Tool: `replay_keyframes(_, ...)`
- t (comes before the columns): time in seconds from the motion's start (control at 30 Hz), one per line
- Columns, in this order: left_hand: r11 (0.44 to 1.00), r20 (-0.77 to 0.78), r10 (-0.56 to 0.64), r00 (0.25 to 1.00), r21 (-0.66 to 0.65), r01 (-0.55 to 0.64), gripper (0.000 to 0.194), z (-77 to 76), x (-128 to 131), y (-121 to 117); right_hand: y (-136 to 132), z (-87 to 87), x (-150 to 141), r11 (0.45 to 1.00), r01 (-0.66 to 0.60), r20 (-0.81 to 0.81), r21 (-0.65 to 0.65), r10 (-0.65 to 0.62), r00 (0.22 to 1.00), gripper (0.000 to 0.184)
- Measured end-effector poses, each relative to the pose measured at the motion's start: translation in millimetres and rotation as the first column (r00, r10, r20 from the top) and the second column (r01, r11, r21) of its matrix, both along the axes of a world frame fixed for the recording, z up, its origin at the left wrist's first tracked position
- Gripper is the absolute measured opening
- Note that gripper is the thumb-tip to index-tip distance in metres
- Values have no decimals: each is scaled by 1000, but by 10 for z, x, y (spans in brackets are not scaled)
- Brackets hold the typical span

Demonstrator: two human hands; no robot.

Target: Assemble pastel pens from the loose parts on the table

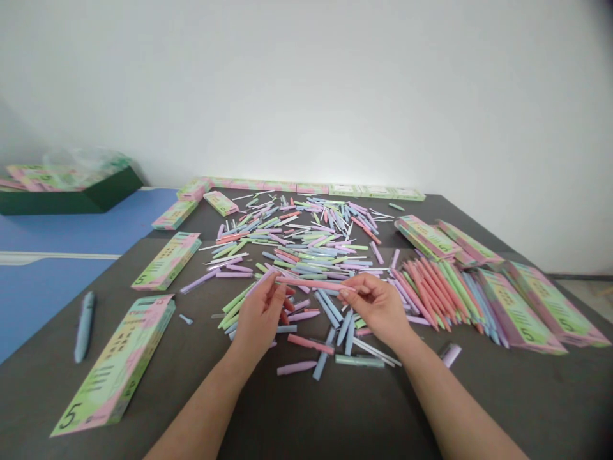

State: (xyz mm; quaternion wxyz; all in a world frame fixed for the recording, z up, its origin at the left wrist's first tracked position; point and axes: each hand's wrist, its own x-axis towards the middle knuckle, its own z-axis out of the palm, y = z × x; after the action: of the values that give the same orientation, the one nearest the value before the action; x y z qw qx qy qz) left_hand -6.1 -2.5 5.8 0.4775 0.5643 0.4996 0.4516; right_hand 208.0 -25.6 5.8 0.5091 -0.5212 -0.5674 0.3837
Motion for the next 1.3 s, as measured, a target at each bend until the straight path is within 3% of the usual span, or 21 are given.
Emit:
replay_keyframes(0.4,993,138,92,986,-88,-80,45,83,29,-18,-4,-25,0,1000,-3,64,-2,3,998,20)
replay_keyframes(0.8,994,292,47,955,-109,-15,29,-35,-31,36,-37,4,-10,998,-18,209,68,4,978,17)
replay_keyframes(1.03,991,327,60,943,-132,-17,29,-23,-19,33,-11,-37,14,998,-30,202,49,20,979,17)
replay_keyframes(1.3,992,326,79,942,-116,-43,30,-35,-16,43,-18,9,-14,999,-43,66,-16,44,997,21)
